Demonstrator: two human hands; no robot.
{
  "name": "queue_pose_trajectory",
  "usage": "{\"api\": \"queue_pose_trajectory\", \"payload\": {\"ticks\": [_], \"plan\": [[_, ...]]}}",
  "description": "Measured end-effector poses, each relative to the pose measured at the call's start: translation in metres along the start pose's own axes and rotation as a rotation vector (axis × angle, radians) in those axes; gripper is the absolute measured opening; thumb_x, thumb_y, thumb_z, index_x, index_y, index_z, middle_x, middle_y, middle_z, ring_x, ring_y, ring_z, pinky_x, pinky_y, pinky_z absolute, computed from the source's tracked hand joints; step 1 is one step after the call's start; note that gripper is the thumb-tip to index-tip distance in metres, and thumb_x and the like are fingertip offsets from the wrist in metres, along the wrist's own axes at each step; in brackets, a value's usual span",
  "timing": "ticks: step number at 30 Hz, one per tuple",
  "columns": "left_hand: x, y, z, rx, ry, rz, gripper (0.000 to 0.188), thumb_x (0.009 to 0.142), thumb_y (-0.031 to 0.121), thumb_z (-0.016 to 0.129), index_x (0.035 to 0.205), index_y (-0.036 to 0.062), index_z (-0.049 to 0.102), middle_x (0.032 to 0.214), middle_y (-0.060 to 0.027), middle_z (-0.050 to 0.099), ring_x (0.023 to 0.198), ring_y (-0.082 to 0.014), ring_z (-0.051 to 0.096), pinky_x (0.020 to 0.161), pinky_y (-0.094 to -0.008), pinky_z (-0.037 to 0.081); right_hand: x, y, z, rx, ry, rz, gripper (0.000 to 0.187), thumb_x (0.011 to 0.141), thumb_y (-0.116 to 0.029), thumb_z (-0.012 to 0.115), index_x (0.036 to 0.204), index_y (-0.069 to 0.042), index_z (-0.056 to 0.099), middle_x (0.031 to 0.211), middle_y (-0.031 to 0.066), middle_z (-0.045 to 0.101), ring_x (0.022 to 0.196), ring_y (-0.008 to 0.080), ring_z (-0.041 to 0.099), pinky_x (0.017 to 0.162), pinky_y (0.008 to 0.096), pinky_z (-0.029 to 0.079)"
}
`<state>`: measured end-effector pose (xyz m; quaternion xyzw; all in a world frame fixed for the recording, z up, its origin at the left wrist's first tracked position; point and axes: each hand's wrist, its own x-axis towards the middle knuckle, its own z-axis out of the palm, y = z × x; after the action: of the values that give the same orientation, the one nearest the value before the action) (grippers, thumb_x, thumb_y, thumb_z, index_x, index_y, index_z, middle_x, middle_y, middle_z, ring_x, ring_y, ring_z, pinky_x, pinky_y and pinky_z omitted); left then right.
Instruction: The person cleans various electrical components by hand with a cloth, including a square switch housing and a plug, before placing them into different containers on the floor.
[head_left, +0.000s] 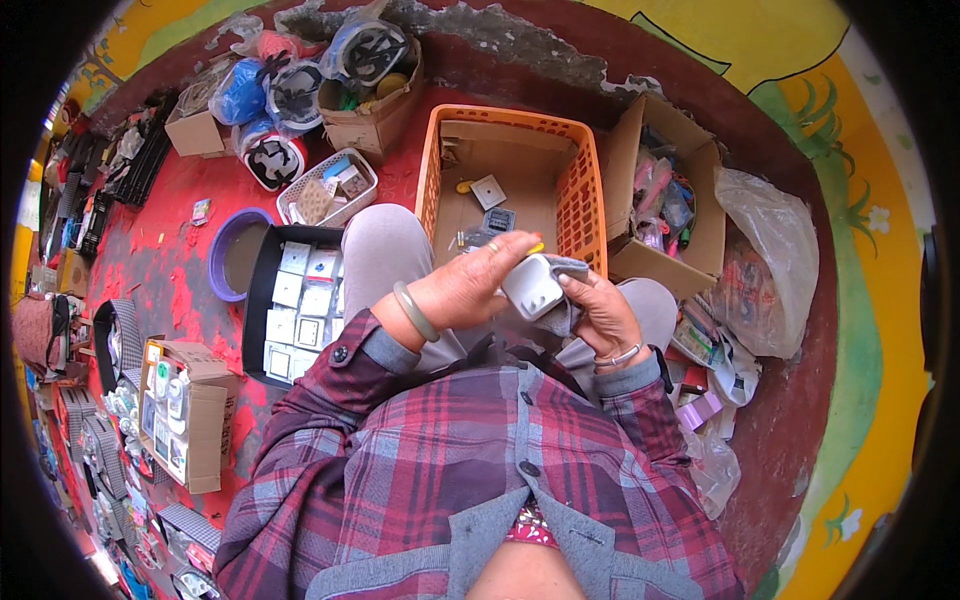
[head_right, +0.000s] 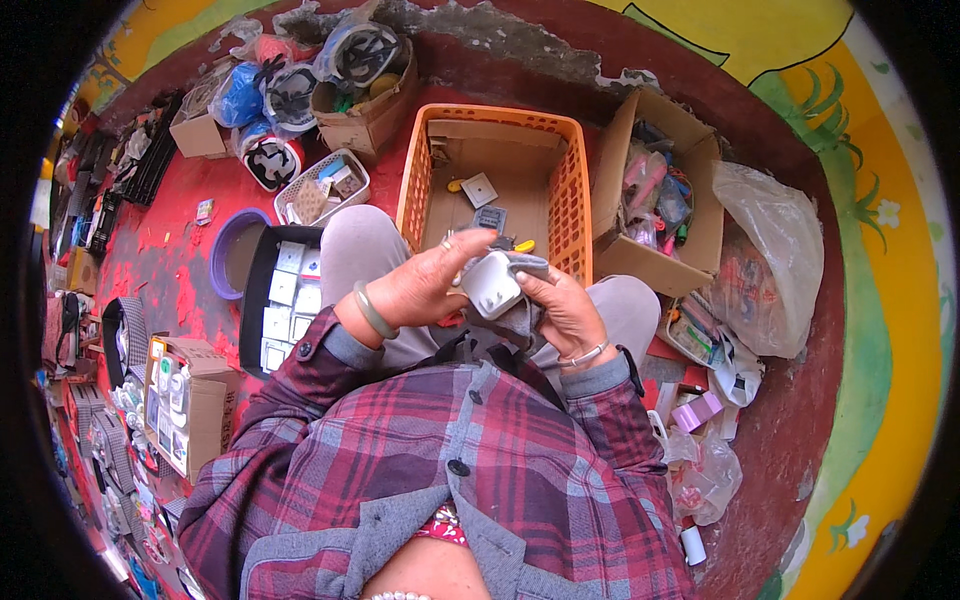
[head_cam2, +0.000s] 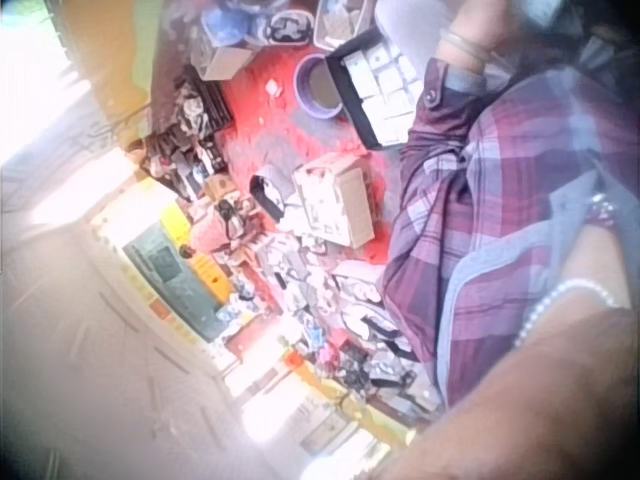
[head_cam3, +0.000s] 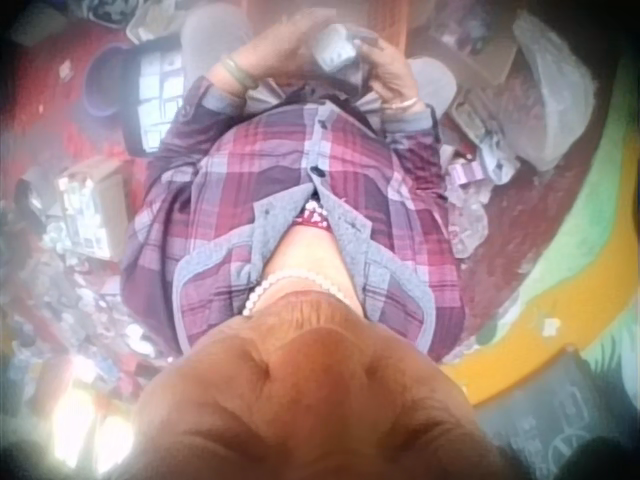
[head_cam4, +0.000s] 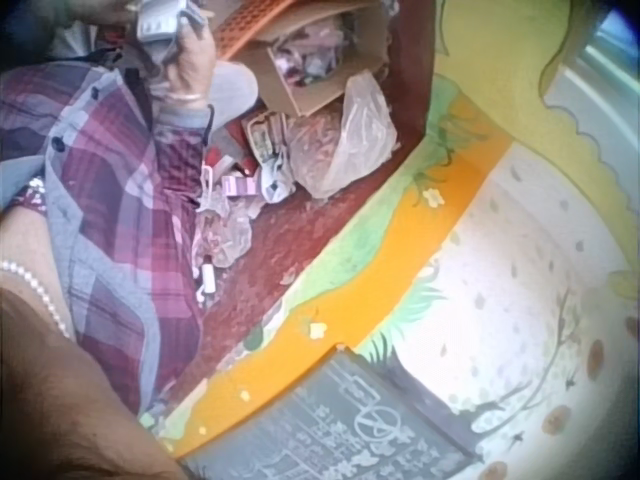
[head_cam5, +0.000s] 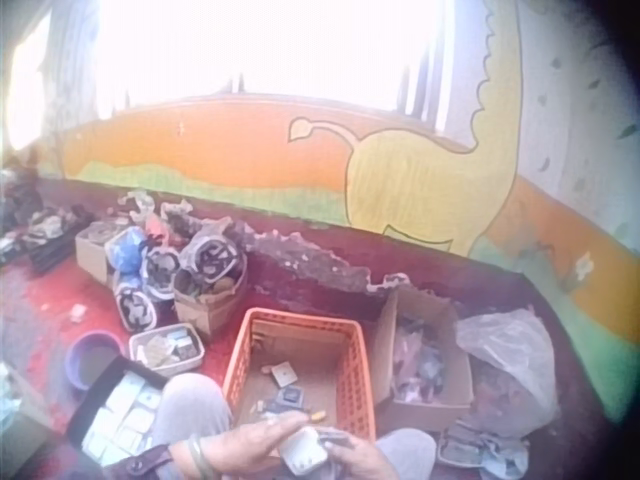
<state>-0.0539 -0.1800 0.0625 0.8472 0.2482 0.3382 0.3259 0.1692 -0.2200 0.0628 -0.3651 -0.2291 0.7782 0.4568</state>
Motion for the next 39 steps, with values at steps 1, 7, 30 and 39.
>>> {"api": "queue_pose_trajectory", "payload": {"ticks": [1,7,30,39], "plan": [[0.001,-0.002,0.0,0.001,0.036,-0.008,0.078,0.065,-0.005,0.066,0.136,-0.0001,0.033,0.124,-0.0208,0.051,0.116,-0.0365,0.051,0.098,-0.038,0.042,0.001,0.001,0.0,0.02,0.014,-0.009,0.033,0.09,-0.007,0.058,0.122,0.0,0.053,0.113,0.0084,0.061,0.102,0.0178,0.06,0.09,0.0307,0.049],[-0.011,-0.008,0.034,-0.468,0.234,-0.343,0.031,0.092,0.015,0.055,0.118,-0.0019,0.056,0.114,-0.0098,0.055,0.106,-0.019,0.053,0.094,-0.0305,0.04,0.016,0.018,0.001,0.249,0.169,-0.278,0.031,0.089,-0.006,0.058,0.12,-0.001,0.054,0.113,0.0094,0.061,0.103,0.0205,0.06,0.091,0.0339,0.049],[0.021,-0.02,0.013,-1.729,0.467,-0.488,0.058,0.094,0.054,0.03,0.126,0.009,0.048,0.104,-0.0188,0.062,0.096,-0.0338,0.063,0.086,-0.0428,0.05,-0.013,-0.033,0.046,-0.039,-0.088,-0.187,0.046,0.09,-0.007,0.046,0.134,0.005,0.038,0.121,0.0143,0.056,0.108,0.0199,0.057,0.095,0.0311,0.045],[0.046,-0.021,0.02,-1.694,0.441,-0.365,0.056,0.097,0.045,0.031,0.136,0.0061,0.041,0.117,-0.0074,0.056,0.108,-0.0185,0.053,0.098,-0.0347,0.038,0.034,-0.029,0.062,-0.642,0.219,-0.639,0.016,0.084,-0.002,0.064,0.099,0.0,0.062,0.096,0.0026,0.06,0.084,0.01,0.057,0.073,0.0217,0.046]]}}
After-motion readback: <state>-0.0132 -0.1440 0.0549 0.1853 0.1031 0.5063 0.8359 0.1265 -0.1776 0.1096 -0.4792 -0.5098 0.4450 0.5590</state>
